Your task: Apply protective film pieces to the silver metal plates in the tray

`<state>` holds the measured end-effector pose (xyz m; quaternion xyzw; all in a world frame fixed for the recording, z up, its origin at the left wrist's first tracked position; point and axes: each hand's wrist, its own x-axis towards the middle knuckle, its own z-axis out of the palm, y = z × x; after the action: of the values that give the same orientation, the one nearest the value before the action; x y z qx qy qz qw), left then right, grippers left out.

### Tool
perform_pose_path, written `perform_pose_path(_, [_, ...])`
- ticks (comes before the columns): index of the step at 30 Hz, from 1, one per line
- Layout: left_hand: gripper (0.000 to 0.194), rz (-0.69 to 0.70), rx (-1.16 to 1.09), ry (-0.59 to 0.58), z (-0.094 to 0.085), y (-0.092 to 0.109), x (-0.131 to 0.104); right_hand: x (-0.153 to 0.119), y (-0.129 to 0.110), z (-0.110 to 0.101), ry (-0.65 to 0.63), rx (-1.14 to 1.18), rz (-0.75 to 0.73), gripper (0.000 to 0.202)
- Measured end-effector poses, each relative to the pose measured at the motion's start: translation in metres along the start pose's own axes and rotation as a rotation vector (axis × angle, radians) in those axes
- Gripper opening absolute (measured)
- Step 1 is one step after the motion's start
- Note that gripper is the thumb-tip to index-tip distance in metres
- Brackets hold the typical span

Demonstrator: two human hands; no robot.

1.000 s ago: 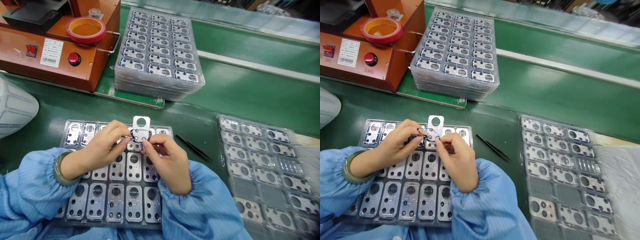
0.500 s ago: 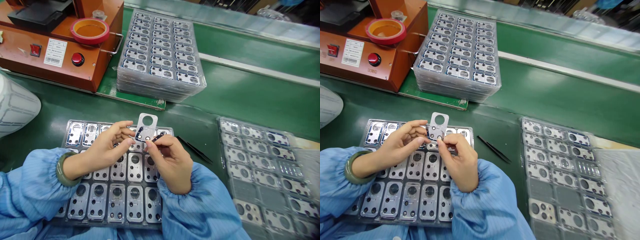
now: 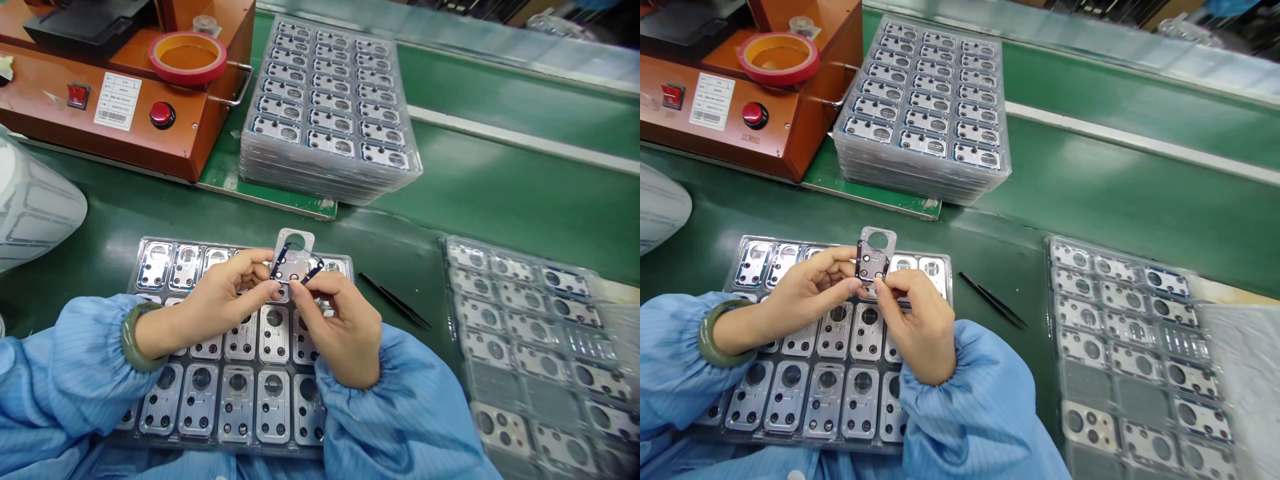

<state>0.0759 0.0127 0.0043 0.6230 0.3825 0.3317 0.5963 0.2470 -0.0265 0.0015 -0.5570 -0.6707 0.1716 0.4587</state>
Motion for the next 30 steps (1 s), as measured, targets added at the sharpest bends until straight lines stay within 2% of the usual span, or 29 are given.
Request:
perform_pose_path(7, [0.022, 0.002, 0.021, 0.067, 0.0021, 0.0016, 0.0025, -0.0005, -0.001, 0.0014, -0.034, -0.048, -0.053, 0.012])
perform_pose_path(12, [0.017, 0.018, -0.028, 0.03, 0.0012, 0.0008, 0.0029, -0.0007, -0.0003, 0.001, -0.04, -0.068, -0.075, 0.013])
perform_pose_path(18, [0.019, 0.003, -0.058, -0.007, 0.0007, 0.0011, 0.0022, -0.0013, 0.001, 0.0005, -0.009, -0.05, -0.116, 0.014])
perform_pose_path(23, [0.021, 0.052, 0.022, 0.042, -0.0002, 0.0008, 0.0016, -0.0012, 0.0014, 0.0009, -0.047, -0.023, -0.158, 0.016])
perform_pose_path(27, [0.011, 0.091, 0.116, 0.121, -0.0019, 0.0002, 0.0034, -0.0003, 0.001, 0.0016, -0.096, -0.043, -0.206, 0.014])
perform_pose_path(30, [0.009, 0.116, 0.16, 0.114, -0.0026, 0.0011, 0.0045, 0.0004, 0.0008, 0.0019, -0.113, -0.059, -0.213, 0.011])
